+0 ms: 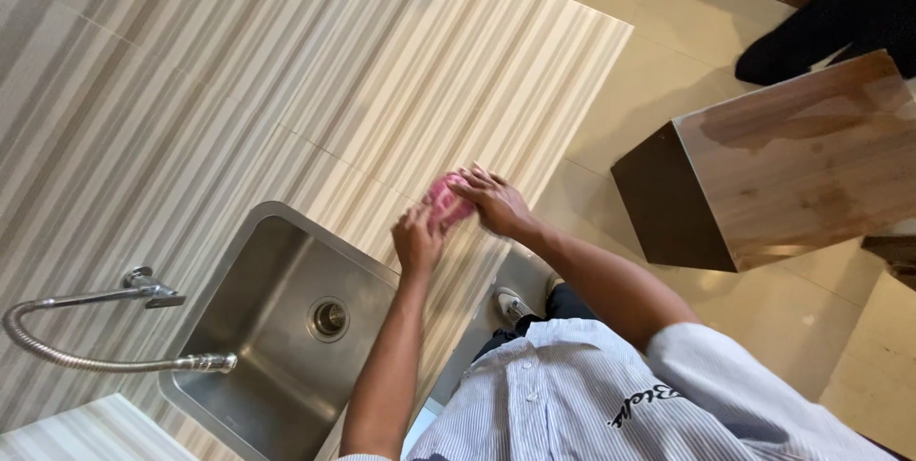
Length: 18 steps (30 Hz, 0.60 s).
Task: Cleaning a sink, a table, and the side of a cabinet with a pink cloth in a hotel room kitchenette.
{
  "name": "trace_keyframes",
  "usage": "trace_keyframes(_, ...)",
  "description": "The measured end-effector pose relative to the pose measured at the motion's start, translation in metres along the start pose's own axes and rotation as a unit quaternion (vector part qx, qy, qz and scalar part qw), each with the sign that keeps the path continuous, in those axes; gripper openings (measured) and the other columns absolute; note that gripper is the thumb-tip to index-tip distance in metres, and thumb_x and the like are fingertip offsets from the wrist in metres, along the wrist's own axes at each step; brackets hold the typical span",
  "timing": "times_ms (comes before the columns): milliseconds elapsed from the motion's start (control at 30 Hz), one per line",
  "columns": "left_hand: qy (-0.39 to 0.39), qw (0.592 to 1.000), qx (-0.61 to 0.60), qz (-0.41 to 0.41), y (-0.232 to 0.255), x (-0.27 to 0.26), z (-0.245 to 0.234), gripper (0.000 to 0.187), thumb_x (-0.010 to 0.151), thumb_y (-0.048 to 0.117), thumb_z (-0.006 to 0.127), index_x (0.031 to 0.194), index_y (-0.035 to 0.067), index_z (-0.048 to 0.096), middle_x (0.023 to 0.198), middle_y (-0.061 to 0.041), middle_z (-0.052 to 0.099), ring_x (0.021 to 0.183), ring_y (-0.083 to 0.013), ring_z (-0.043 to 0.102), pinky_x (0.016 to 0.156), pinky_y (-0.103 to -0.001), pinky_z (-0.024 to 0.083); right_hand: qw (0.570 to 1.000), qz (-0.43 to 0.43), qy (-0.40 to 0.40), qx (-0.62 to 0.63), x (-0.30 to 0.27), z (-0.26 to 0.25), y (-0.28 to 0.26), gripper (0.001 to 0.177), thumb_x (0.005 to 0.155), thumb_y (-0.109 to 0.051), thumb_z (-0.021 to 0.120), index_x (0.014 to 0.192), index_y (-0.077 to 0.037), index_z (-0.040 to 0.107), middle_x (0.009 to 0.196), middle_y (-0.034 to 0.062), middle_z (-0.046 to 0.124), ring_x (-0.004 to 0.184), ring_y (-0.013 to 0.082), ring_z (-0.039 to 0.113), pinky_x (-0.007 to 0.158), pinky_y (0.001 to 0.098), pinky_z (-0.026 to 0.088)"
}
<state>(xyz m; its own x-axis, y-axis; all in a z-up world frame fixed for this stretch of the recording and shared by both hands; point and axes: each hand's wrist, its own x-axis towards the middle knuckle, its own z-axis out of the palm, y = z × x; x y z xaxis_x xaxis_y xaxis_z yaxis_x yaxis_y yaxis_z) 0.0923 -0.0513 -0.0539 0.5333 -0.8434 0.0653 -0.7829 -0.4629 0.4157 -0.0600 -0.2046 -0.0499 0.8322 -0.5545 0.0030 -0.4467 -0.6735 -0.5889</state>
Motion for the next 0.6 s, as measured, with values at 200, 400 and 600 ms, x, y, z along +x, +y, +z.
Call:
trace_keyframes(200,-0.036,0.998,-0.003,0.047,0.025,-0.003,-0.025,0.046,0.089,0.025,0.074,0.134,0.011,0.07,0.114,-0.019,0.069,0.108,-0.0361,0.063,0.092,-0.05,0.05,0.997,-0.02,-0.072,-0.005,-0.027,-0.042,-0.004,0.056,0.096,-0.01,0.055,0.144,-0.038,0.055,0.16,-0.0032,0.043,0.152,0.0234,0.032,0.125,0.0536,0.02)
trace_keyframes(400,0.046,0.997,-0.035,0.049,0.009,0.025,0.016,0.05,0.086,0.018,0.073,0.134,0.006,0.067,0.126,-0.016,0.069,0.115,-0.034,0.063,0.098,-0.05,0.048,0.999,0.039,-0.013,-0.015,0.015,-0.037,-0.001,0.049,0.101,-0.015,0.055,0.146,-0.034,0.056,0.158,-0.0034,0.043,0.152,0.0224,0.032,0.128,0.058,0.015)
trace_keyframes(600,0.002,0.995,-0.054,0.084,0.023,-0.03,-0.006,0.043,0.092,0.023,0.074,0.133,0.008,0.069,0.129,-0.012,0.067,0.12,-0.0291,0.063,0.105,-0.046,0.046,0.996,-0.039,-0.072,-0.041,-0.045,-0.029,0.02,0.05,0.1,-0.015,0.055,0.145,-0.036,0.057,0.157,-0.0063,0.048,0.153,0.0246,0.035,0.127,0.0579,0.019)
